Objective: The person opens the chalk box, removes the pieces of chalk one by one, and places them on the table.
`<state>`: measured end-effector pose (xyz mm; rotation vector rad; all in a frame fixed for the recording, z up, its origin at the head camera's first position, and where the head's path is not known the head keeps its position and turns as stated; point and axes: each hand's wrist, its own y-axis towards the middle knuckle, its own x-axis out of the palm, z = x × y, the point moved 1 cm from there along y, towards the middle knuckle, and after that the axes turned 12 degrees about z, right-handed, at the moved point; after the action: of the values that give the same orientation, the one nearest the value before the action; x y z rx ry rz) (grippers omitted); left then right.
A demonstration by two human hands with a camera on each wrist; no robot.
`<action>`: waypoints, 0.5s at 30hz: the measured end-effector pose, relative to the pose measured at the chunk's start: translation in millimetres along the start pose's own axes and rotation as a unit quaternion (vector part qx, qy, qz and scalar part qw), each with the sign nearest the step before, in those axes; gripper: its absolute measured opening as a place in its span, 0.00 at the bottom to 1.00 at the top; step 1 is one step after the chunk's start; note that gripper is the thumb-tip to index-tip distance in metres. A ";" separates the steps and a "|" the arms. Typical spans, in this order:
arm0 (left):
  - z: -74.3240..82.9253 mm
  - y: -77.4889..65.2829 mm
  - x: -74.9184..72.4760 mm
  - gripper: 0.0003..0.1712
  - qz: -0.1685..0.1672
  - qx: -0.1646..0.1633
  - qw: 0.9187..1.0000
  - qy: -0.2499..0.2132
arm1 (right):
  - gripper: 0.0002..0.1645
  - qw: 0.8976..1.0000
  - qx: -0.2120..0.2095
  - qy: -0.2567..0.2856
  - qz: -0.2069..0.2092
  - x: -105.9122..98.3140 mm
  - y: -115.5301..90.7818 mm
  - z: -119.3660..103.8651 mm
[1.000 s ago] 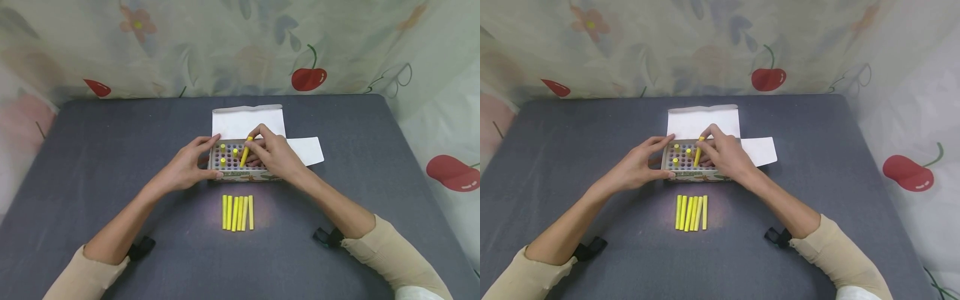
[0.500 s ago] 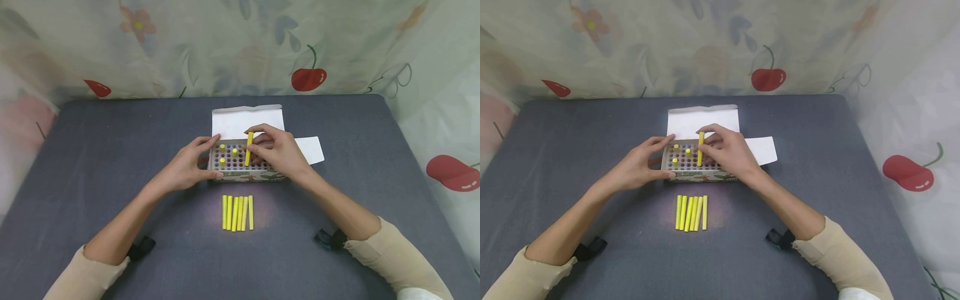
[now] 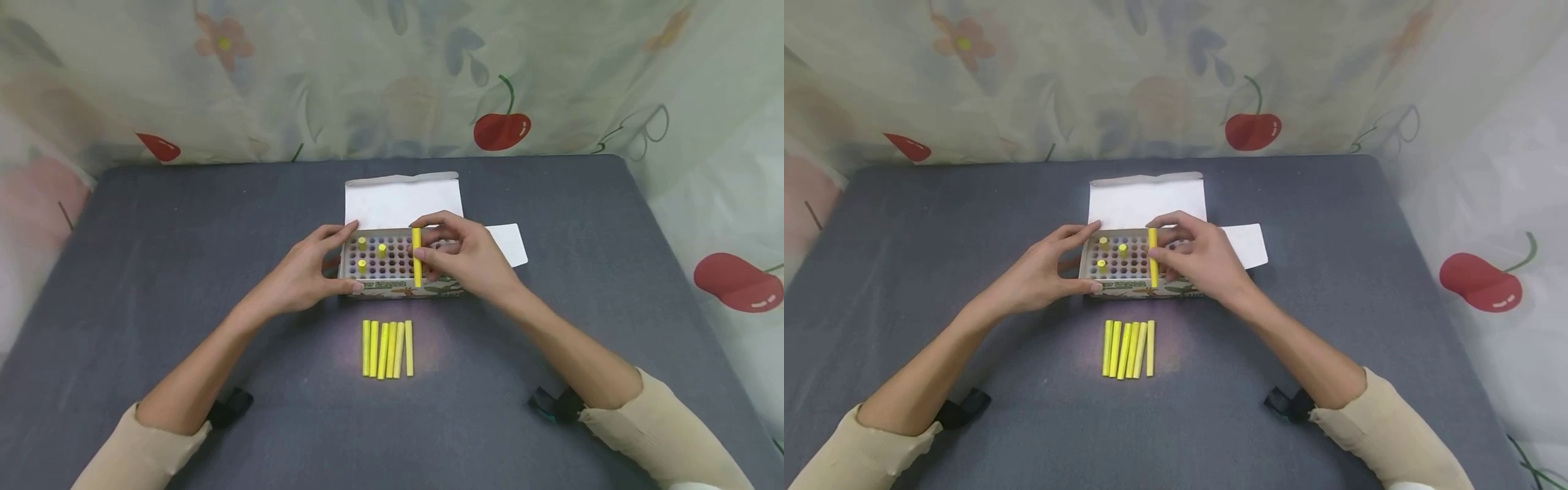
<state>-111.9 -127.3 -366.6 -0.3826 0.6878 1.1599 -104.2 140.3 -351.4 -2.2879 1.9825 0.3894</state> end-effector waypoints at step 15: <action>0.2 0.2 1.0 0.56 -0.001 -0.005 1.000 -0.001 | 0.24 0.999 0.049 -0.008 -0.020 -5.8 -31.4 0.2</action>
<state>-111.9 -126.4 -367.1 -0.3911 0.6797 1.1630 -74.1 150.8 -353.3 -2.2542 1.9002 0.2974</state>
